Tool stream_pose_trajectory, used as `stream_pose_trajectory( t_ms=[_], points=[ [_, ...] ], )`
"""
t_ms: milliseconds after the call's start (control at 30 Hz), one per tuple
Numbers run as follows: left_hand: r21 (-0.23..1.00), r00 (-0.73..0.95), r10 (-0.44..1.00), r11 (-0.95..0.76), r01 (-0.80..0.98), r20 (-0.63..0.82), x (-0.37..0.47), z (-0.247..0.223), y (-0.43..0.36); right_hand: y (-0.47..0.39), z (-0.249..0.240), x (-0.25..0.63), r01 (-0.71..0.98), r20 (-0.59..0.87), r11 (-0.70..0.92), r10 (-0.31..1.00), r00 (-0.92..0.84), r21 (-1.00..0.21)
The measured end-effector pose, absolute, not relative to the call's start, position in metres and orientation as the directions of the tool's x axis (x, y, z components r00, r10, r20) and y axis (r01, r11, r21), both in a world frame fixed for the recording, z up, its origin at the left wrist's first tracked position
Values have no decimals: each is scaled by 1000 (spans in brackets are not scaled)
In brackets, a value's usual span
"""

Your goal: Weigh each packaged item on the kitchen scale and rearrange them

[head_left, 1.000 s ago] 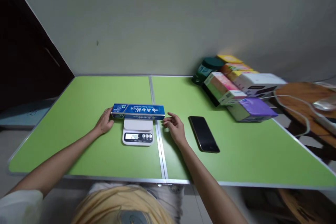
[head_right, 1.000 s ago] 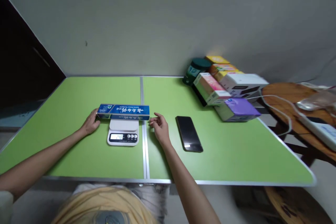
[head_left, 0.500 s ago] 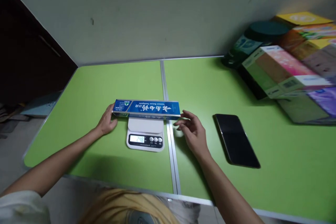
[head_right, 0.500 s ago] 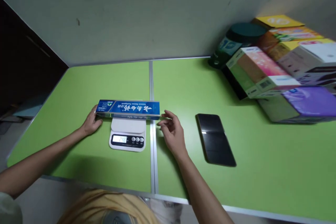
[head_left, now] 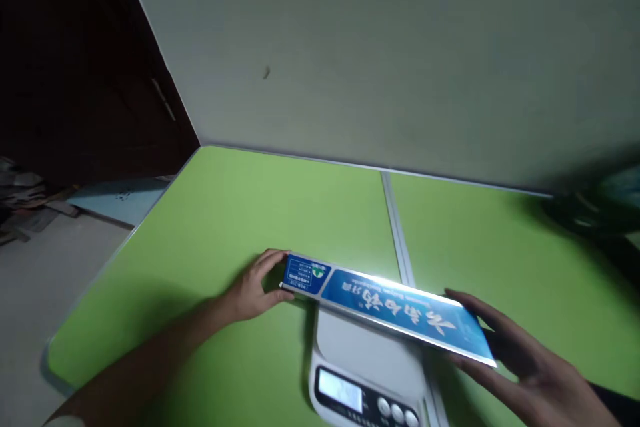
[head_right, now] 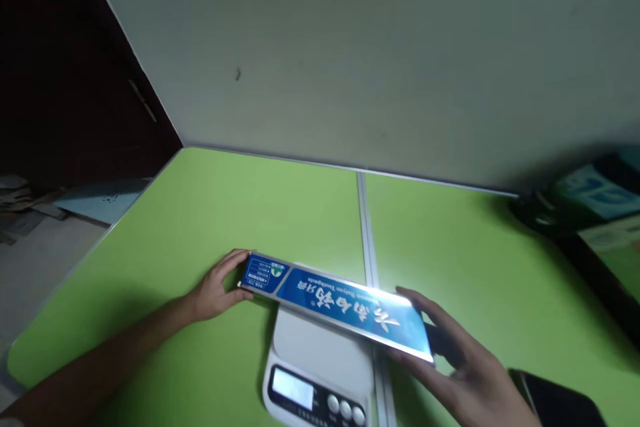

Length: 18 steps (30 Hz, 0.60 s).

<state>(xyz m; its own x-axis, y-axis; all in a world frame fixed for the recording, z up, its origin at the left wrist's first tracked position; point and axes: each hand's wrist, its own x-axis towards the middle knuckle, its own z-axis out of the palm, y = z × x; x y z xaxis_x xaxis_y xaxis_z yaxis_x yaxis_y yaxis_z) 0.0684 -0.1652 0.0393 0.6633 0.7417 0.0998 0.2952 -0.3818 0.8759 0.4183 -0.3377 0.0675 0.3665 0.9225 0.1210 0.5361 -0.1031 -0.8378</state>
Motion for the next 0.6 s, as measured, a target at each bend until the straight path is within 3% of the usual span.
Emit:
stream_pose_trajectory(
  t_ms=[167, 333, 600],
  points=[
    [932, 513, 844, -297, 207, 155, 62, 39, -110, -264, 84, 398, 573, 89, -64, 968, 236, -817],
    [923, 159, 970, -225, 312, 183, 61, 27, -14, -132, 61, 346, 436, 130, 33, 972, 194, -899],
    [887, -165, 945, -192, 420, 283, 41, 14, 104, 25, 29, 298, 476, 204, 87, 959, 199, -875]
  ],
)
